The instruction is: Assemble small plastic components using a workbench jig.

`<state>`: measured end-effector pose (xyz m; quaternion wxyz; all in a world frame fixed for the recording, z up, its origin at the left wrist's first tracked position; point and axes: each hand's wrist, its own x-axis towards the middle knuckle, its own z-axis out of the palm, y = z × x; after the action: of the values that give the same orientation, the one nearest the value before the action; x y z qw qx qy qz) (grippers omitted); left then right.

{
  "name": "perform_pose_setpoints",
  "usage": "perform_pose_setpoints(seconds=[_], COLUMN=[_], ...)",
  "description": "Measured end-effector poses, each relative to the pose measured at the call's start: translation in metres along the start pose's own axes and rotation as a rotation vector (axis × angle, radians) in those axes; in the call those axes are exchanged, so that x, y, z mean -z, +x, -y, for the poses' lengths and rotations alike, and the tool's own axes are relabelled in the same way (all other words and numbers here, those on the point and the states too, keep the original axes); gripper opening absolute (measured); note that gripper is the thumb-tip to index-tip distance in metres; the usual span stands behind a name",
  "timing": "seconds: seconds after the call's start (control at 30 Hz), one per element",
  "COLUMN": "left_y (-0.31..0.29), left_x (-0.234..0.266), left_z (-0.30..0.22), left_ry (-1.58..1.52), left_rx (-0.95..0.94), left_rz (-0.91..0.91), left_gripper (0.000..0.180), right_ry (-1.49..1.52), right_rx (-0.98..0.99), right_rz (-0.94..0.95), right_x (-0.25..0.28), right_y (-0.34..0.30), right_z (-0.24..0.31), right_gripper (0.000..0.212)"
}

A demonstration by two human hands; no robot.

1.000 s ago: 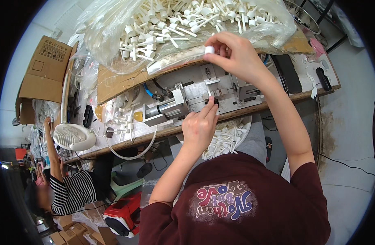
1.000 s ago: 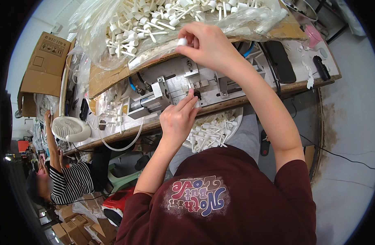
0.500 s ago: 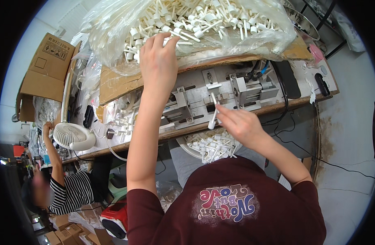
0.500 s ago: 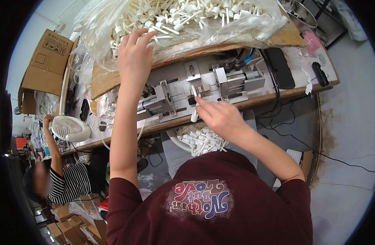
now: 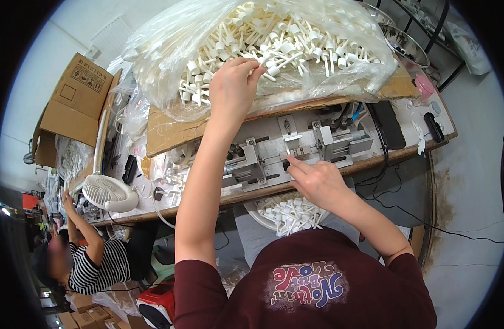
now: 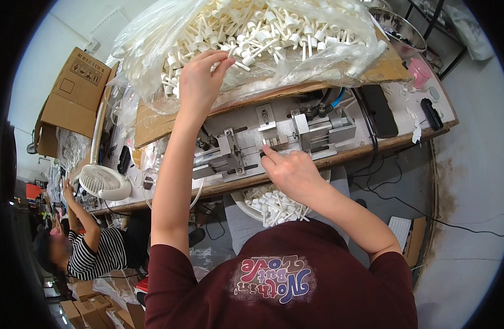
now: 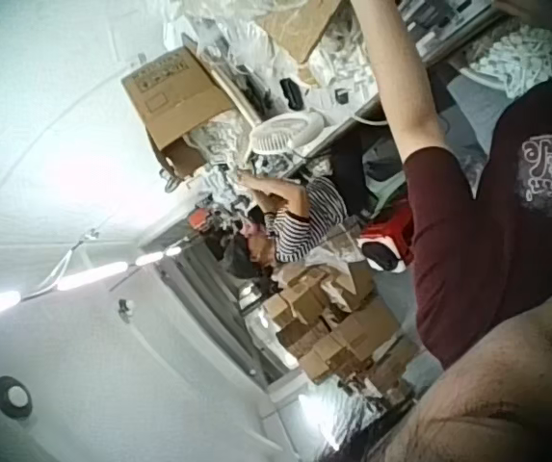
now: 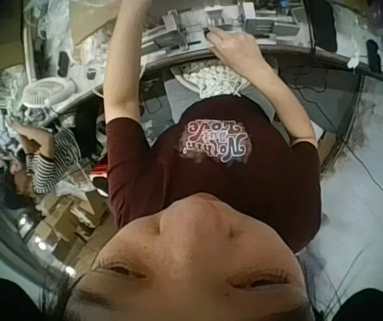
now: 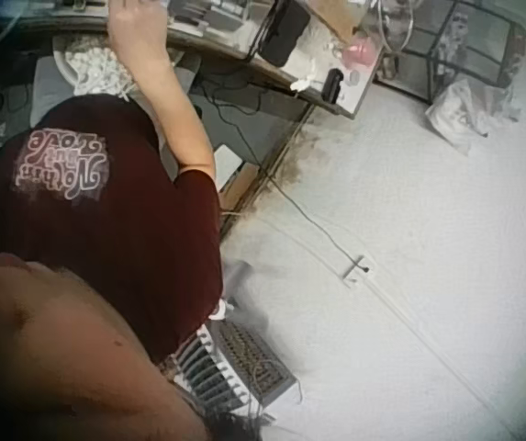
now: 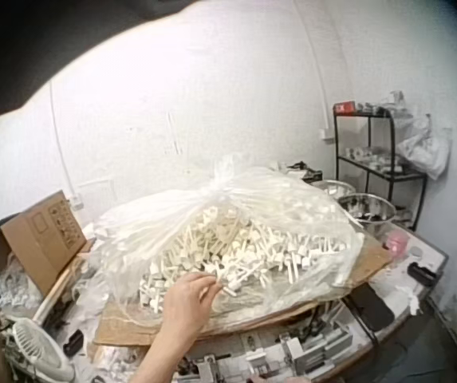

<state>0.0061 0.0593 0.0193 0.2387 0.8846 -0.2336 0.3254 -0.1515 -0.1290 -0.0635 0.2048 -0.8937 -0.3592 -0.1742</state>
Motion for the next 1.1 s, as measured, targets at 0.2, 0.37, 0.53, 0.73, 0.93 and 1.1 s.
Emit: perform_pose_setpoints(seconds=[0.2,0.37,0.53,0.73,0.93,1.1], left_y=[-0.021,-0.055,-0.091,-0.127,-0.154,-0.18], left_x=[0.017,0.028,0.028,0.013,-0.002,0.028], left_z=[-0.046,-0.078,-0.079,-0.078,-0.103,-0.094], left_ry=[-0.983,-1.266,-1.507,-1.273,-1.553,-0.939], left_rx=[0.524,0.733,0.803,0.756,1.066,0.561], left_rz=[0.159,0.261,0.408,0.176,0.08,0.225], left_gripper=[0.028,0.032,0.03,0.022,0.029,0.016], right_ry=[-0.08,-0.135,0.307,0.594,0.563,0.436], right_rx=[0.003,0.092,-0.165,-0.287,-0.314,-0.241], right_rz=[-0.447,-0.523,-0.481,-0.385,-0.353,-0.305], right_x=[0.034,0.045,0.042,0.025,-0.005,0.006], right_y=[0.038,0.053,0.032,0.002,0.002,-0.015], right_z=[-0.004,-0.013,-0.004,-0.001,0.006,-0.008], right_gripper=[0.041,0.037,0.033,0.032,0.028,0.028])
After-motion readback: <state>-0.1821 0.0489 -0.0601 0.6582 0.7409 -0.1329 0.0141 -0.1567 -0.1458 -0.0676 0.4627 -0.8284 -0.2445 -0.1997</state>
